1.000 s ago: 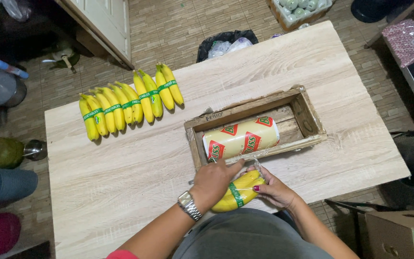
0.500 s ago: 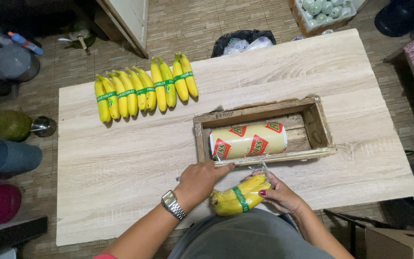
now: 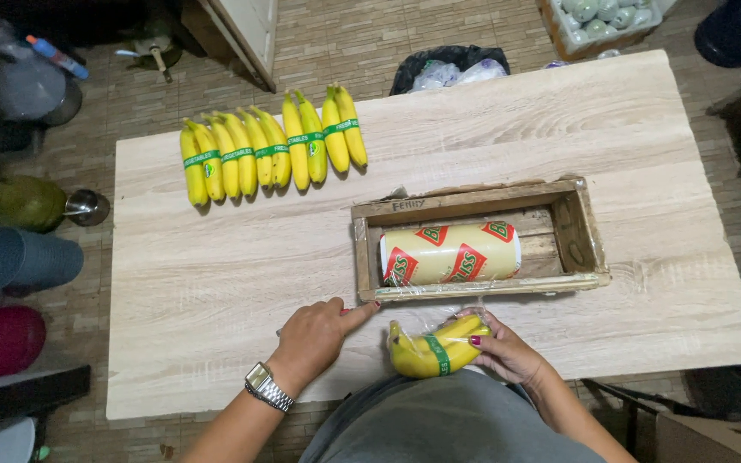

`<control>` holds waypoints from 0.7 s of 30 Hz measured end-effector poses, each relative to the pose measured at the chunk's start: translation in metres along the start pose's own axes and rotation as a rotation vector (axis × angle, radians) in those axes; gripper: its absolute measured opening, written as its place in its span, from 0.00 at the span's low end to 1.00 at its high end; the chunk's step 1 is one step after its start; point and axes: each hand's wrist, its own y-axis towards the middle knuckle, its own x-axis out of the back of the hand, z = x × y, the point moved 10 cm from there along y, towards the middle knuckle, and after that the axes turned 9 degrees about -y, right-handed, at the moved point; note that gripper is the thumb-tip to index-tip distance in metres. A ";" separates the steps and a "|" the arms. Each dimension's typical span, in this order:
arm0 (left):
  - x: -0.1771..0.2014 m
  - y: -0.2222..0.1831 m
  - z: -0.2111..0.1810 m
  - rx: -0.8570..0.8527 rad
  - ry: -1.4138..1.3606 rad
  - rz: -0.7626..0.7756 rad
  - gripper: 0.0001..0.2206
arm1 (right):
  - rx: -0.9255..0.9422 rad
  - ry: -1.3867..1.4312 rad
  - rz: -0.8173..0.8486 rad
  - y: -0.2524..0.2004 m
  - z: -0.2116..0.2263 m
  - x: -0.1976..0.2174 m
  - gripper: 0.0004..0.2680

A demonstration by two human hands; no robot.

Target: The person wraps individual bunches of bananas in plastic film by hand and then places them into a cardboard box.

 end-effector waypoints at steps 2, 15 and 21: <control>0.004 -0.004 0.007 0.053 -0.114 -0.057 0.27 | 0.056 0.079 0.068 -0.002 0.003 -0.004 0.22; -0.144 -0.060 0.070 0.332 -0.093 -0.378 0.36 | 0.009 0.131 0.041 0.000 -0.007 -0.007 0.23; -0.094 -0.041 0.017 0.056 -0.746 -0.598 0.16 | 0.002 0.159 0.017 0.000 -0.016 -0.001 0.24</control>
